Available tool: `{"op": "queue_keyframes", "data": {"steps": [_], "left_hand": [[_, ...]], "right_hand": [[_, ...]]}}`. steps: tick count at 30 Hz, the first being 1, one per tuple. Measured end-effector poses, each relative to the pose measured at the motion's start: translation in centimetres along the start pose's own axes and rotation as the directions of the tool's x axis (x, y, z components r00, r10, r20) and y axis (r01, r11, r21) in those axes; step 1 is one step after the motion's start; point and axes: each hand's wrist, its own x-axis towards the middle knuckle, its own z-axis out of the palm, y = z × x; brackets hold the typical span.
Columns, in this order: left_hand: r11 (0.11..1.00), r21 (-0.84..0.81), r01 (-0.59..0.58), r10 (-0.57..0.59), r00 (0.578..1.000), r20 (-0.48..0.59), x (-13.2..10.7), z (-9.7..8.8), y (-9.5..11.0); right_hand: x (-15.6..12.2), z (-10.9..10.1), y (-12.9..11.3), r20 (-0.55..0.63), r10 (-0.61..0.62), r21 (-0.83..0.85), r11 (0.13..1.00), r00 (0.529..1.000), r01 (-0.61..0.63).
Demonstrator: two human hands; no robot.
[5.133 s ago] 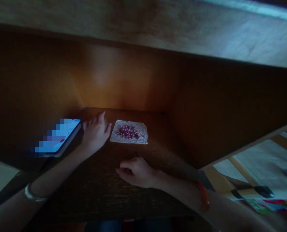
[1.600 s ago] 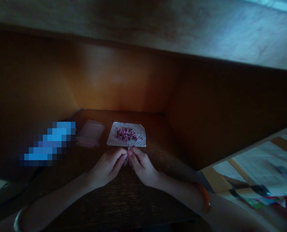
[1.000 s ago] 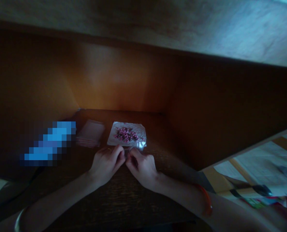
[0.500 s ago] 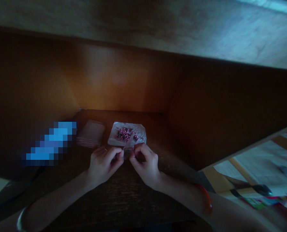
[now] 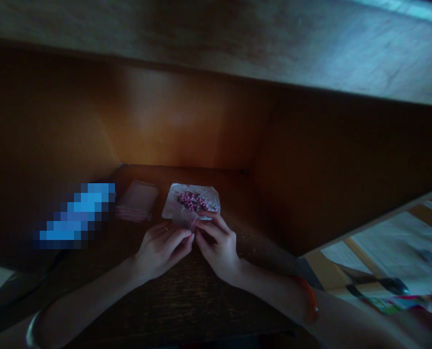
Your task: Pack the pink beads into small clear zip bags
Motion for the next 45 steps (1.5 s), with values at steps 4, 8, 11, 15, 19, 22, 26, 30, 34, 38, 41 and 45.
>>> {"op": "queue_keyframes", "data": {"steps": [4, 8, 11, 15, 19, 22, 26, 30, 34, 38, 41, 45], "left_hand": [[0.999, 0.035, -0.037, 0.035, 0.998, 0.053, -0.4, 0.2, -0.1], [0.999, -0.010, -0.037, 0.038, 0.998, 0.042, -0.3, 0.1, 0.0], [0.999, -0.033, -0.002, 0.004, 0.998, 0.061, -0.1, -0.1, 0.3], [0.997, 0.010, 0.083, -0.083, 0.982, 0.172, 0.0, 0.0, 0.6], [0.992, 0.016, 0.123, -0.123, 0.960, 0.251, -0.1, 0.4, 0.1], [0.985, -0.003, 0.173, -0.166, 0.949, 0.268, -0.2, 0.5, -0.3], [0.982, -0.029, 0.188, -0.175, 0.951, 0.254, -0.2, 0.5, -0.5], [0.977, -0.043, 0.211, -0.195, 0.952, 0.236, -0.2, 0.7, -0.7], [0.972, -0.047, 0.229, -0.214, 0.952, 0.217, -0.4, 1.1, -1.0], [0.964, -0.055, 0.261, -0.247, 0.952, 0.182, -0.4, 1.3, -1.2], [0.938, -0.070, 0.340, -0.326, 0.931, 0.163, -0.3, 1.3, -1.2], [0.881, -0.097, 0.463, -0.450, 0.883, 0.135, -0.3, 1.5, -1.5]], "right_hand": [[0.0, 0.0, 0.0, 0.081, 0.029, -0.018, 0.999, 0.996, -0.027], [0.0, 0.1, 0.1, 0.104, 0.094, -0.048, 0.995, 0.990, -0.089], [0.1, 0.2, 0.2, 0.091, 0.136, -0.031, 0.990, 0.986, -0.134], [0.1, 0.4, 0.1, 0.062, 0.098, 0.056, 0.993, 0.993, -0.101], [0.0, 0.7, 0.1, 0.071, 0.034, 0.146, 0.988, 0.997, -0.044], [0.1, 0.8, 0.2, 0.100, 0.049, 0.205, 0.976, 0.994, -0.069], [0.3, 0.9, 0.5, 0.095, 0.098, 0.291, 0.949, 0.991, -0.122], [0.6, 1.0, 0.9, 0.065, 0.142, 0.376, 0.913, 0.988, -0.156], [0.8, 1.1, 1.0, 0.047, 0.168, 0.391, 0.904, 0.985, -0.173], [0.9, 1.1, 1.4, 0.035, 0.189, 0.364, 0.912, 0.981, -0.188], [1.2, 0.8, 2.1, 0.006, 0.216, 0.297, 0.932, 0.976, -0.208], [2.0, 0.2, 3.1, -0.052, 0.232, -0.083, 0.968, 0.971, -0.236]]}}
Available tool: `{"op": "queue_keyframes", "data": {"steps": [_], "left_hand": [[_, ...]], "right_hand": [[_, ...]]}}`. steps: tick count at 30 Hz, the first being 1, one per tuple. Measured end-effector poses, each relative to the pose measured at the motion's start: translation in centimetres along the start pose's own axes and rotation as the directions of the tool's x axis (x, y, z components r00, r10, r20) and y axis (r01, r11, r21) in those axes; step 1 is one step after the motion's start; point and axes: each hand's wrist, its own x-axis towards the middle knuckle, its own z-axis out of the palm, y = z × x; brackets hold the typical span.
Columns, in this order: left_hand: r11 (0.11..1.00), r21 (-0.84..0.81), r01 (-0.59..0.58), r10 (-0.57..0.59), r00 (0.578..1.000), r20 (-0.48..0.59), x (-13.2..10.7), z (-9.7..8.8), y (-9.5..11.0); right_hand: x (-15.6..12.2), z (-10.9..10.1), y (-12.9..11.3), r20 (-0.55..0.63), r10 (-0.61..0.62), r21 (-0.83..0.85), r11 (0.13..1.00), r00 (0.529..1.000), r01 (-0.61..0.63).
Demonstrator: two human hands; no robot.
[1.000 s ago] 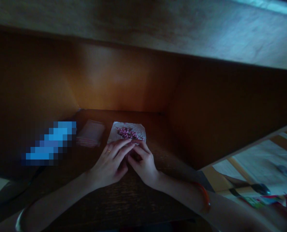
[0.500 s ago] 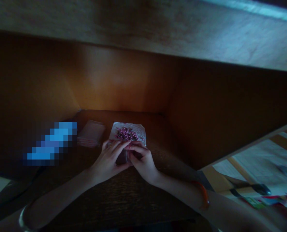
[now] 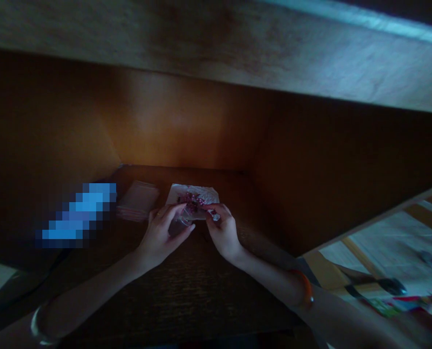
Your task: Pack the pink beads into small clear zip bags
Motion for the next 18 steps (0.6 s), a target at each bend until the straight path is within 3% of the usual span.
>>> {"op": "queue_keyframes", "data": {"steps": [3, 6, 12, 18], "left_hand": [[0.998, -0.032, 0.050, -0.050, 0.999, -0.014, 0.1, 0.2, -0.4], [0.997, -0.055, 0.058, -0.059, 0.998, -0.018, 0.2, 0.4, -0.5], [0.997, -0.061, 0.052, -0.054, 0.998, -0.026, 0.1, 0.4, -0.4], [0.997, -0.051, 0.051, -0.051, 0.999, -0.006, -0.1, 0.4, -0.4]], "right_hand": [[0.8, -0.5, 0.4, 0.120, 0.019, -0.460, 0.887, 0.993, 0.038], [1.3, -0.8, 0.9, 0.256, 0.074, -0.676, 0.727, 0.964, 0.124], [1.7, -1.3, 1.8, 0.322, -0.002, -0.663, 0.714, 0.947, 0.227], [1.7, -1.4, 1.7, 0.200, -0.082, -0.654, 0.731, 0.976, 0.195]]}}
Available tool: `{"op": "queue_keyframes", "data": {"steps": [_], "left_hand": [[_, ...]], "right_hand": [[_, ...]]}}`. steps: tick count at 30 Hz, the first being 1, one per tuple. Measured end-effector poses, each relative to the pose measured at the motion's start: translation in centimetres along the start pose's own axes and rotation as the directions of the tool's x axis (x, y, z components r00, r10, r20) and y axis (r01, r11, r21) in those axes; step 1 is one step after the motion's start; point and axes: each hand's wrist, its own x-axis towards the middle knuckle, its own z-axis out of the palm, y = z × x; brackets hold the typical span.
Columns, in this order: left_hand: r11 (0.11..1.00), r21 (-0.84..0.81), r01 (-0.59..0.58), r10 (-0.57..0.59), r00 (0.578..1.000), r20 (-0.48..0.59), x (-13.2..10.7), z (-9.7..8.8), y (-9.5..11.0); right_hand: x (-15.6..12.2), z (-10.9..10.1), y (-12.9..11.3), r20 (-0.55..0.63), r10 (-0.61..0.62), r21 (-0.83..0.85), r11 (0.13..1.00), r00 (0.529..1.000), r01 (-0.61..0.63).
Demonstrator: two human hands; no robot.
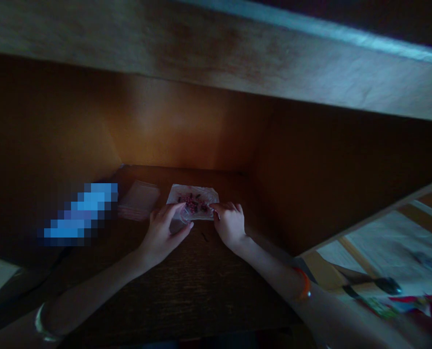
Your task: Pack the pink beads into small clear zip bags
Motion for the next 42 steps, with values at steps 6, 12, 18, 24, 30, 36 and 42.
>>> {"op": "queue_keyframes", "data": {"steps": [6, 12, 18, 24, 30, 36, 42], "left_hand": [[0.996, 0.070, -0.056, 0.052, 0.997, 0.052, -0.1, 0.1, 0.1], [0.995, 0.020, -0.101, 0.099, 0.993, 0.072, -0.1, 0.2, 0.0], [0.998, -0.024, -0.054, 0.055, 0.997, 0.060, -0.1, 0.0, 0.5], [0.999, -0.046, 0.021, -0.021, 1.000, 0.003, 0.1, -0.3, 0.7], [0.986, -0.146, 0.080, -0.084, 0.996, -0.023, 0.1, -0.1, 0.2], [0.973, -0.211, 0.094, -0.104, 0.994, -0.039, 0.2, -0.2, 0.1], [0.967, -0.238, 0.086, -0.101, 0.994, -0.051, 0.4, -0.4, 0.1]], "right_hand": [[-0.3, -0.6, -0.9, -0.252, -0.068, 0.220, 0.968, 0.965, 0.125], [-1.4, -1.1, -2.2, -0.335, -0.209, 0.539, 0.757, 0.919, 0.369], [-0.4, -1.6, -2.5, -0.243, -0.109, 0.628, 0.739, 0.964, 0.242], [6.4, 1.2, -0.4, -0.103, -0.057, 0.505, 0.857, 0.993, 0.101], [10.9, 5.4, 0.1, 0.077, -0.102, 0.433, 0.899, 0.992, 0.059], [11.5, 6.5, -0.4, 0.093, -0.128, 0.414, 0.907, 0.987, 0.079], [10.8, 5.5, -0.4, -0.013, -0.043, 0.397, 0.917, 0.999, 0.045]]}}
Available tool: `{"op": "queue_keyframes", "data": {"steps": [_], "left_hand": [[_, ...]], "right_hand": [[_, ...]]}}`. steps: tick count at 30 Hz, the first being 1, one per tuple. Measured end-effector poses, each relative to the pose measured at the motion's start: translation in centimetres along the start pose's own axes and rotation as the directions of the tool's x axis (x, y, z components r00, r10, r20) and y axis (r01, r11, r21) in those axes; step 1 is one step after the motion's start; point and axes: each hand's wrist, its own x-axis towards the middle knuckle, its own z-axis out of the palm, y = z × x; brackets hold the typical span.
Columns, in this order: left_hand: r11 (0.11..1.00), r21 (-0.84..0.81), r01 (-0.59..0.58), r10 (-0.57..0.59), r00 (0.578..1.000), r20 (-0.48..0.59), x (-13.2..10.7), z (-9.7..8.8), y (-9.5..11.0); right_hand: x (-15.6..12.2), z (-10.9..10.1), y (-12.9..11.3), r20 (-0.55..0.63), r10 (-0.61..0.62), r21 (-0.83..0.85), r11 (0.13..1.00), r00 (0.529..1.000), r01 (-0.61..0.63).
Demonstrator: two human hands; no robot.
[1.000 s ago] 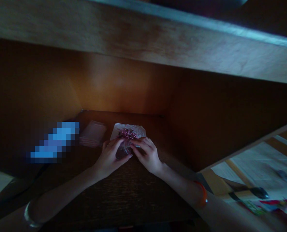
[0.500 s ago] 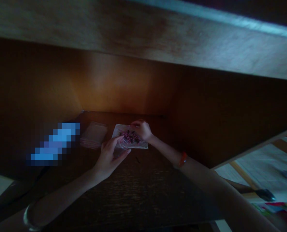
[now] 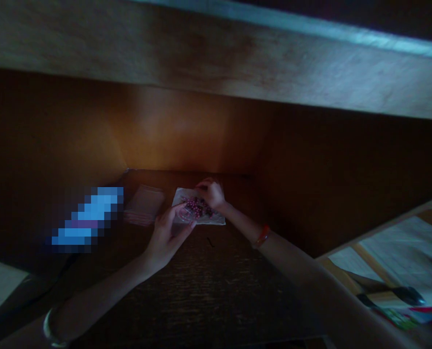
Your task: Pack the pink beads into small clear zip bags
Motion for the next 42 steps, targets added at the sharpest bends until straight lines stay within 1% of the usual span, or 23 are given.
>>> {"op": "queue_keyframes", "data": {"steps": [3, 5, 7, 9, 13, 15, 16, 18, 20, 22, 23, 24, 26, 30, 33, 38, 40, 42], "left_hand": [[1.000, 0.004, 0.015, -0.015, 1.000, -0.025, 0.0, 0.0, -0.1], [0.999, 0.002, 0.034, -0.034, 0.999, -0.038, 0.0, 0.1, -0.3], [0.999, -0.021, 0.048, -0.049, 0.998, -0.036, 0.1, 0.1, -0.4], [0.997, -0.060, 0.057, -0.059, 0.998, -0.024, 0.2, 0.1, -0.4], [0.993, -0.101, 0.062, -0.064, 0.998, -0.019, 0.4, 0.1, -0.2], [0.993, -0.102, 0.053, -0.056, 0.998, -0.025, 0.5, 0.1, -0.3], [0.994, -0.096, 0.050, -0.053, 0.998, -0.033, 0.5, 0.1, -0.4], [0.997, -0.059, 0.049, -0.053, 0.997, -0.065, 0.5, 0.1, -0.6], [0.998, 0.013, 0.058, -0.057, 0.995, -0.083, 0.4, 0.1, -0.9], [0.994, 0.096, 0.059, -0.056, 0.998, -0.035, 0.3, 0.0, -1.1], [0.989, 0.139, 0.055, -0.056, 0.998, 0.001, 0.2, 0.0, -1.1], [0.983, 0.179, 0.049, -0.056, 0.998, 0.037, 0.1, 0.0, -1.0], [0.971, 0.236, 0.037, -0.058, 0.995, 0.085, 0.0, 0.0, -0.8], [0.959, 0.283, 0.020, -0.053, 0.993, 0.108, -0.1, -0.1, -0.3], [0.947, 0.321, 0.028, -0.064, 0.993, 0.103, -0.1, -0.2, -0.2], [0.945, 0.326, 0.041, -0.084, 0.989, 0.120, 0.0, -0.2, -0.1], [0.944, 0.327, 0.049, -0.094, 0.988, 0.125, 0.1, -0.3, -0.1], [0.946, 0.320, 0.058, -0.104, 0.986, 0.128, 0.1, -0.3, -0.1]], "right_hand": [[-1.4, -1.0, -1.1, -0.135, 0.002, 0.097, 0.995, 0.991, 0.011], [-2.8, -1.8, -2.2, -0.178, -0.028, 0.156, 0.986, 0.984, 0.056], [-4.2, -2.7, -3.4, -0.188, -0.069, 0.204, 0.973, 0.980, 0.108], [-5.4, -3.5, -4.7, -0.169, -0.106, 0.243, 0.959, 0.980, 0.145], [-6.4, -4.2, -6.3, -0.124, -0.190, 0.311, 0.925, 0.974, 0.220], [-6.1, -4.1, -6.4, -0.094, -0.197, 0.295, 0.931, 0.976, 0.216], [-5.8, -3.8, -6.3, -0.084, -0.175, 0.270, 0.944, 0.981, 0.191], [-4.9, -3.1, -5.7, -0.075, -0.078, 0.190, 0.977, 0.994, 0.091], [-3.7, -2.3, -5.0, -0.043, 0.054, 0.091, 0.995, 0.998, -0.050], [-2.5, -1.4, -4.3, 0.052, 0.143, 0.045, 0.988, 0.988, -0.146], [-1.9, -0.9, -4.0, 0.102, 0.159, 0.046, 0.985, 0.982, -0.164], [-1.4, -0.5, -3.8, 0.147, 0.160, 0.059, 0.984, 0.976, -0.170], [-0.5, 0.4, -3.4, 0.197, 0.146, 0.078, 0.983, 0.970, -0.164], [0.7, 1.5, -3.3, 0.265, 0.139, 0.063, 0.985, 0.954, -0.161], [1.1, 1.8, -3.6, 0.289, 0.152, 0.032, 0.985, 0.945, -0.168], [0.8, 1.1, -4.6, 0.240, 0.144, 0.007, 0.989, 0.960, -0.150], [0.2, 0.4, -5.0, 0.182, 0.112, 0.035, 0.992, 0.977, -0.121], [-0.7, -0.6, -5.5, 0.096, 0.067, 0.103, 0.992, 0.993, -0.077]]}}
